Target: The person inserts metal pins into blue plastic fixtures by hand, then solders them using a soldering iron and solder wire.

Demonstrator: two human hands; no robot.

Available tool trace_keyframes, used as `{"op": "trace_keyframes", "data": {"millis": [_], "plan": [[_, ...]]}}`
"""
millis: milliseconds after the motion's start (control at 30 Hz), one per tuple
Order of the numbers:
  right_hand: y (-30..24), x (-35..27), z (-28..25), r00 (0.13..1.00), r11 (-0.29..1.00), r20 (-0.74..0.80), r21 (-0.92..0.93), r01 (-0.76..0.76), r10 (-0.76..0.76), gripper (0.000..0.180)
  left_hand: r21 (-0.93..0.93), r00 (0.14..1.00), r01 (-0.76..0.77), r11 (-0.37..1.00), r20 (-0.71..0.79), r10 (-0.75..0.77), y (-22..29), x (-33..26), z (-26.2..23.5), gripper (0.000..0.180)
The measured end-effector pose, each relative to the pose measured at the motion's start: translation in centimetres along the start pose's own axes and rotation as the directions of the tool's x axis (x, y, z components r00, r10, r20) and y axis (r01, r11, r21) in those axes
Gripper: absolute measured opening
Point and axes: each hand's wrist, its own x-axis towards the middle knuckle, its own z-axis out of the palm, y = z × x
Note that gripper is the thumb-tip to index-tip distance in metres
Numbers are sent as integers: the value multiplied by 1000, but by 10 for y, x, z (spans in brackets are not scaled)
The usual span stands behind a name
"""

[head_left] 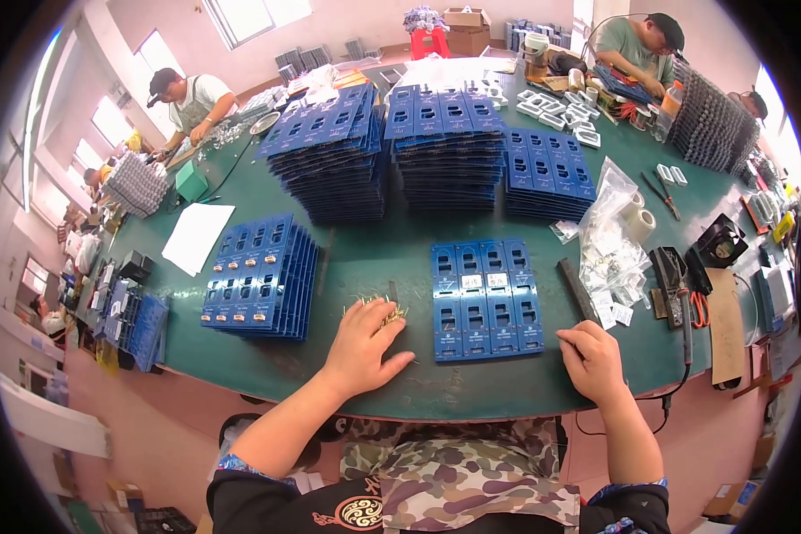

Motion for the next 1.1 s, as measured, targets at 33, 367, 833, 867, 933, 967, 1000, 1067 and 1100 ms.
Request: {"op": "trace_keyframes", "data": {"millis": [33, 367, 833, 867, 933, 967, 1000, 1067, 1100], "plan": [[1, 0, 0, 1000, 1000, -2, 3, 1, -1, 11, -2, 999, 16, 1000, 30, -16, 6, 2, -4, 52], [1, -1, -2, 1000, 1000, -3, 15, 6, -6, 10, 84, 994, 107, 991, 17, -109, -20, 20, 20, 47], [12, 9, -31, 998, 993, -6, 95, -65, 66, 11, 60, 998, -55, 997, 39, 52, 7, 27, -6, 24], [11, 21, -33, 998, 995, -16, 80, -62, 64, 11, 55, 998, -66, 996, 27, 65, 3, 26, 1, 24], [9, 53, -36, 999, 998, -28, 53, 29, -27, 13, 107, 996, -72, 992, 62, 66, -18, 18, 12, 18], [11, 72, -33, 999, 999, -35, 42, 33, -31, 13, 101, 999, -37, 994, 24, 34, -24, 16, 12, 15], [15, 90, -29, 992, 992, -50, 43, 116, -114, 14, 91, 999, -49, 995, 11, 48, -24, 18, 14, 15], [27, 118, -21, 977, 978, -64, 30, 208, -206, 15, -2, 987, 21, 1000, -161, -21, -22, 20, 10, 10], [35, 128, -17, 981, 981, -5, 9, 195, -195, 16, -31, 979, 3, 1000, -203, -10, -19, 22, 8, 8]]}}
